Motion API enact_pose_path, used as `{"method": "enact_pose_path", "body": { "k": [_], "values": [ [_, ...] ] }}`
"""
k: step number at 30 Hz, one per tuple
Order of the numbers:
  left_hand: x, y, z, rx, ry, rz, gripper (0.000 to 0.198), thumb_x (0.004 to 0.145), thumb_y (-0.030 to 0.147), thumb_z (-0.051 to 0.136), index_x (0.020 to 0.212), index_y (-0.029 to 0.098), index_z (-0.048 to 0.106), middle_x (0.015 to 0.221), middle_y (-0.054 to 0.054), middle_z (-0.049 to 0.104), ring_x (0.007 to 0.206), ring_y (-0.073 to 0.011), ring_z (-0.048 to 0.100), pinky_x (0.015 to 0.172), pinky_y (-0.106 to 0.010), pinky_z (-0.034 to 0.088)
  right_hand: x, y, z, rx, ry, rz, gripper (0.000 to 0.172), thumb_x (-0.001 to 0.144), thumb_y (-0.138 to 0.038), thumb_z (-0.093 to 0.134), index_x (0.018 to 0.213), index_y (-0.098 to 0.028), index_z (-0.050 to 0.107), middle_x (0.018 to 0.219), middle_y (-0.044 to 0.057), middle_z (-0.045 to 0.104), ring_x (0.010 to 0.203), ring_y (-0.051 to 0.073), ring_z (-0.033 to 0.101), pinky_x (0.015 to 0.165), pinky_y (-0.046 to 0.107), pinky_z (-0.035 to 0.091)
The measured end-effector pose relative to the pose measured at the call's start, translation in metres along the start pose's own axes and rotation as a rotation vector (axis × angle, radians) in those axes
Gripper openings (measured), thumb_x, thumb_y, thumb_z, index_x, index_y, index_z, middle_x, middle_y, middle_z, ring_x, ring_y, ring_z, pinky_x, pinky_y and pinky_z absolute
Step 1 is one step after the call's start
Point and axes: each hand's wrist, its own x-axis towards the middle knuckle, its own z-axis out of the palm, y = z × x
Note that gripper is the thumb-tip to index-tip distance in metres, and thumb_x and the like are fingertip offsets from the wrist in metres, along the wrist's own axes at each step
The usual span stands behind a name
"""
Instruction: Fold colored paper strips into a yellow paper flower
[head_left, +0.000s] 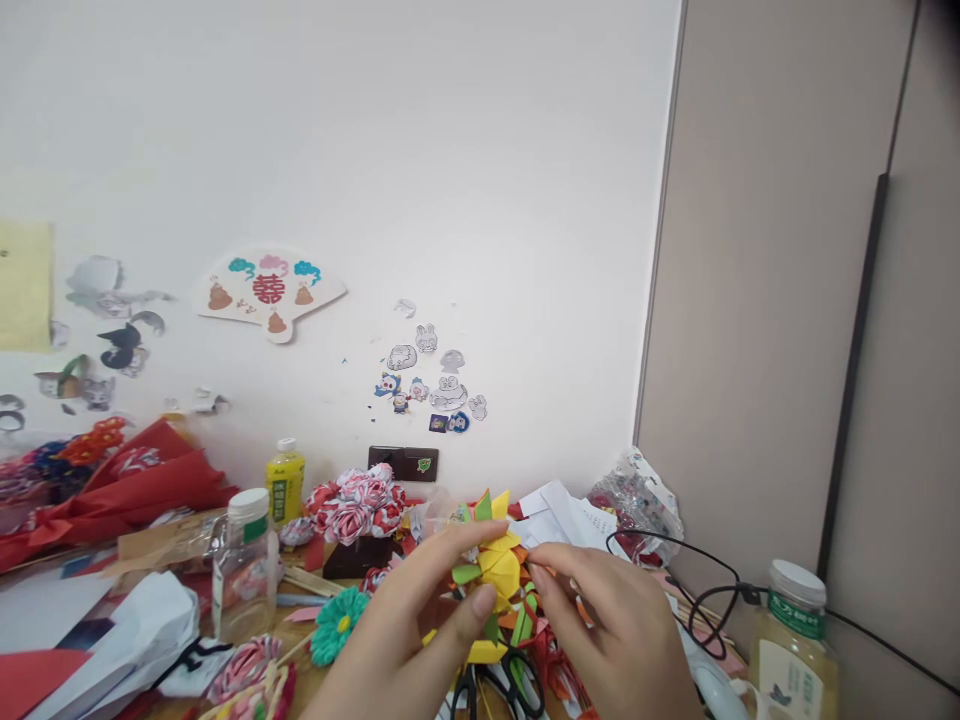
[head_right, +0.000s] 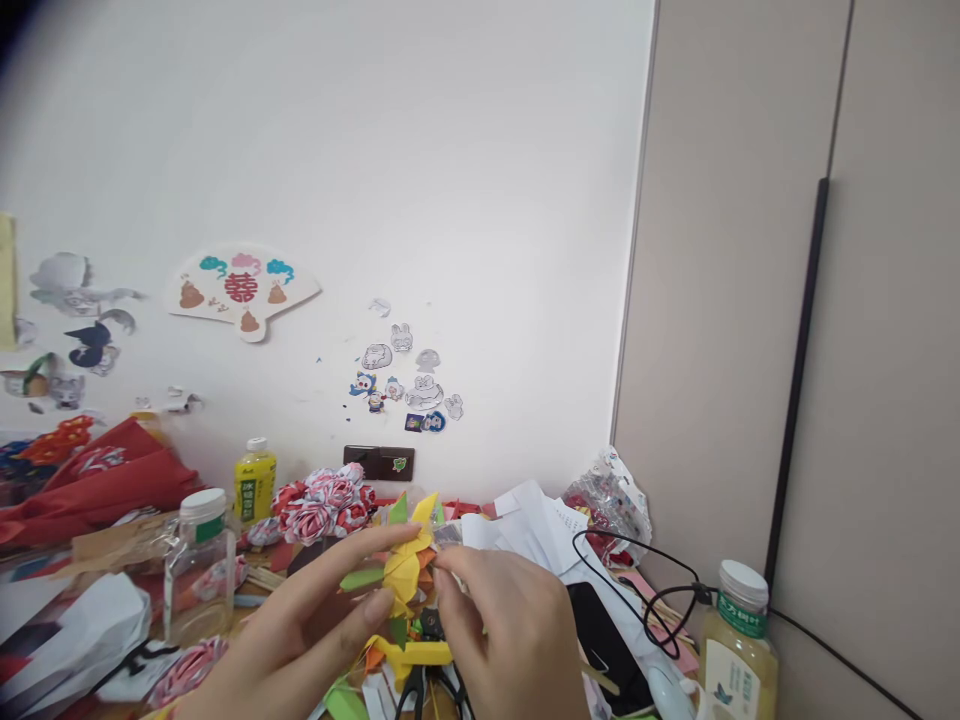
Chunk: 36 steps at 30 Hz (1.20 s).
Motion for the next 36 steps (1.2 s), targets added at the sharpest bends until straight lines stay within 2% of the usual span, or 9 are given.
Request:
{"method": "enact_pose_path", "body": {
  "k": [7,11,16,19,24,29,36],
  "values": [
    [0.0018,0.0012,-0.002,-0.129,-0.081,-0.071,0.034,0.079,0.04,0.06,0.111,0.029,0.063,0.12,-0.004,0.063,0.106,-0.0243,0.059,0.081,-0.028,0.054,0.0042,-0.0003,-0.006,0.214,-0.159,0.181,0.023,0.09,-0.026,0.045,0.074,-0.021,0.061,0.055,-0.004,0.062,0.044,0.009,0.056,0.041,0.016,0.04],
    [0.0017,0.0044,-0.0014,-0.214,-0.083,-0.093,0.033,0.077,0.042,0.063,0.107,0.028,0.064,0.116,-0.003,0.065,0.096,-0.0212,0.063,0.079,-0.027,0.053,0.0019,0.0014,-0.0034,0.225,-0.135,0.238,0.021,0.089,-0.031,0.048,0.078,-0.021,0.062,0.051,-0.005,0.06,0.04,0.009,0.053,0.037,0.016,0.038],
    [0.0016,0.0038,-0.0015,-0.237,-0.079,-0.099,0.036,0.076,0.046,0.062,0.108,0.028,0.063,0.118,-0.004,0.064,0.089,-0.0197,0.065,0.071,-0.025,0.054,-0.0012,0.0045,-0.0001,0.033,-0.035,0.051,0.019,0.089,-0.028,0.049,0.077,-0.02,0.061,0.059,-0.002,0.065,0.048,0.011,0.059,0.048,0.019,0.043],
    [0.0012,0.0035,-0.002,-0.171,-0.045,-0.098,0.034,0.078,0.043,0.061,0.109,0.029,0.063,0.12,-0.003,0.063,0.097,-0.0217,0.062,0.075,-0.026,0.054,-0.0026,0.0066,-0.0018,-0.034,-0.039,-0.019,0.02,0.09,-0.027,0.046,0.078,-0.02,0.061,0.064,0.0,0.067,0.054,0.012,0.062,0.051,0.021,0.044],
    [0.0005,0.0033,-0.0015,-0.088,-0.028,-0.061,0.032,0.078,0.038,0.06,0.109,0.031,0.064,0.122,-0.003,0.061,0.105,-0.0246,0.059,0.081,-0.029,0.054,-0.0029,0.0061,-0.006,-0.09,-0.039,-0.03,0.023,0.091,-0.028,0.045,0.076,-0.021,0.061,0.063,-0.001,0.067,0.053,0.012,0.062,0.05,0.021,0.043],
    [0.0007,0.0037,0.0012,-0.067,0.013,-0.005,0.031,0.079,0.037,0.059,0.11,0.03,0.064,0.122,-0.004,0.062,0.106,-0.0248,0.059,0.084,-0.03,0.054,-0.0015,0.0019,-0.0029,-0.145,0.008,0.036,0.022,0.09,-0.027,0.046,0.074,-0.021,0.06,0.056,-0.003,0.063,0.047,0.011,0.06,0.047,0.021,0.041],
    [0.0009,-0.0002,0.0035,-0.058,0.029,0.018,0.031,0.081,0.036,0.058,0.11,0.029,0.063,0.121,-0.004,0.062,0.109,-0.0247,0.058,0.087,-0.031,0.052,-0.0032,0.0004,0.0021,-0.138,0.024,0.048,0.021,0.09,-0.025,0.045,0.078,-0.02,0.061,0.06,-0.001,0.066,0.048,0.012,0.061,0.047,0.021,0.041]
  ]
}}
